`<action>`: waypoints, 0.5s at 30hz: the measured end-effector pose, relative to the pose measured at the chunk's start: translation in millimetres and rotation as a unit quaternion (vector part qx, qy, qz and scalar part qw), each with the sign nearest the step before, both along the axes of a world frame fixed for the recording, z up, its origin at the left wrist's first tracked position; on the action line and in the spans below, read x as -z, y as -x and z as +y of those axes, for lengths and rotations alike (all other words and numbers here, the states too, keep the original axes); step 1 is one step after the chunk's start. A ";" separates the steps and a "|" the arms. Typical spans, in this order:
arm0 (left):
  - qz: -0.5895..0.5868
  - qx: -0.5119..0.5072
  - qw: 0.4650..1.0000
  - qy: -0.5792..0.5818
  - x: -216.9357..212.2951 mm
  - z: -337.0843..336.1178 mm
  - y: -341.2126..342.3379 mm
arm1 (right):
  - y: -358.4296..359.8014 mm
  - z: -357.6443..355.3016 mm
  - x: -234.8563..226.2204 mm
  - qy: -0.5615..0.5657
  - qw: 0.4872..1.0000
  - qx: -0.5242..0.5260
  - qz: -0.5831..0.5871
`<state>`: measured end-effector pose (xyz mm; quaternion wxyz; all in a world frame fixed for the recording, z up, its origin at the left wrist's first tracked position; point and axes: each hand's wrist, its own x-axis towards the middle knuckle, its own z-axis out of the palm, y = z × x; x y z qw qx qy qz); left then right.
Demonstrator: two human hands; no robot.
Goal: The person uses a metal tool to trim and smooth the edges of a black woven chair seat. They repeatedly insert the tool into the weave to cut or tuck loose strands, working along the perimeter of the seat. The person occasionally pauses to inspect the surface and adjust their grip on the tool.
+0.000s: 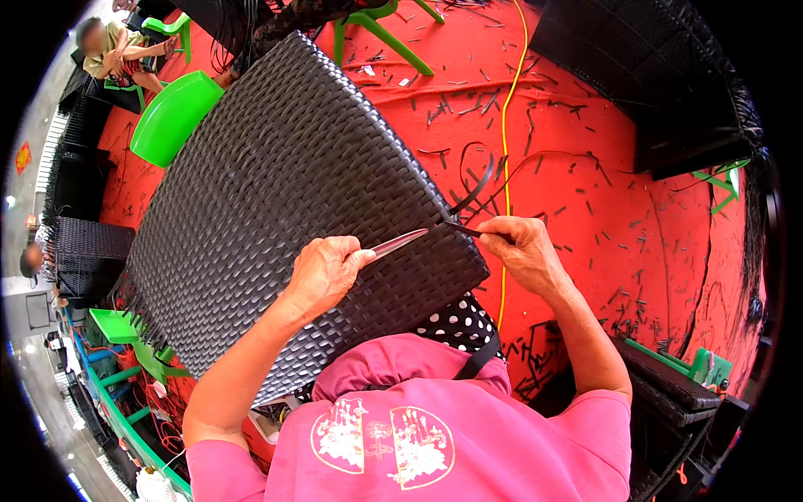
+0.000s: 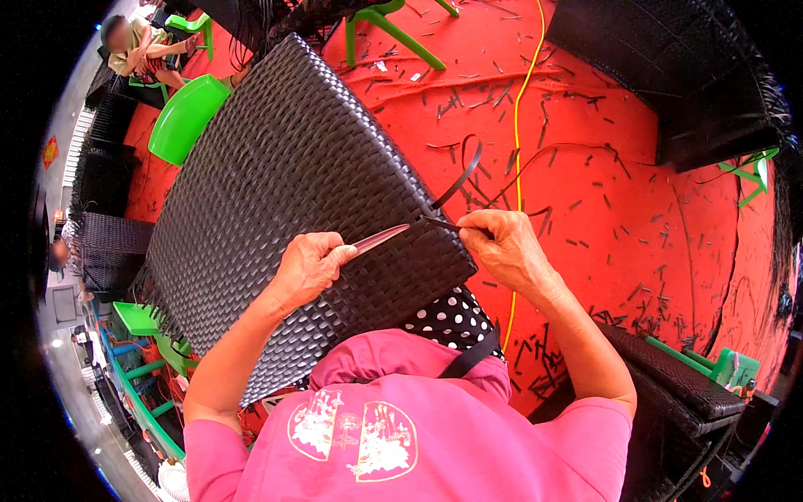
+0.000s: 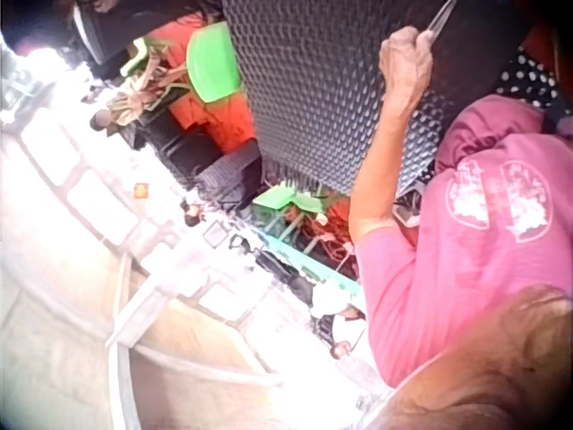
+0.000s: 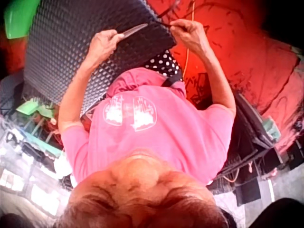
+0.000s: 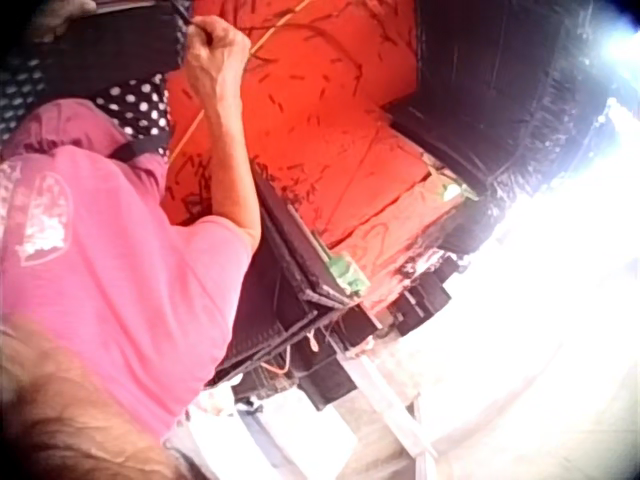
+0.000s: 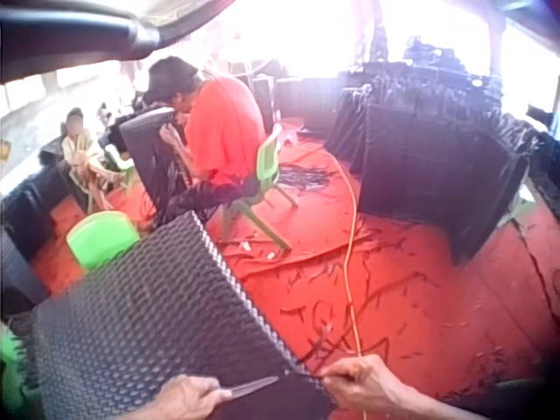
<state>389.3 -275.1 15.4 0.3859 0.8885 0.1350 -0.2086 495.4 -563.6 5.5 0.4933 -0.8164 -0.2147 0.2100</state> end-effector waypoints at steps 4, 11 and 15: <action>0.083 -0.106 0.982 0.133 -6.4 -13.8 9.7 | 2.5 2.0 7.5 0.014 1.000 0.014 0.010; 0.108 -0.134 0.967 0.188 -30.5 -24.8 32.9 | 26.4 12.1 33.2 -0.047 0.993 0.073 -0.079; -0.147 0.136 0.960 -0.196 -22.1 -26.3 37.1 | 31.7 10.7 38.1 -0.055 0.993 0.087 -0.057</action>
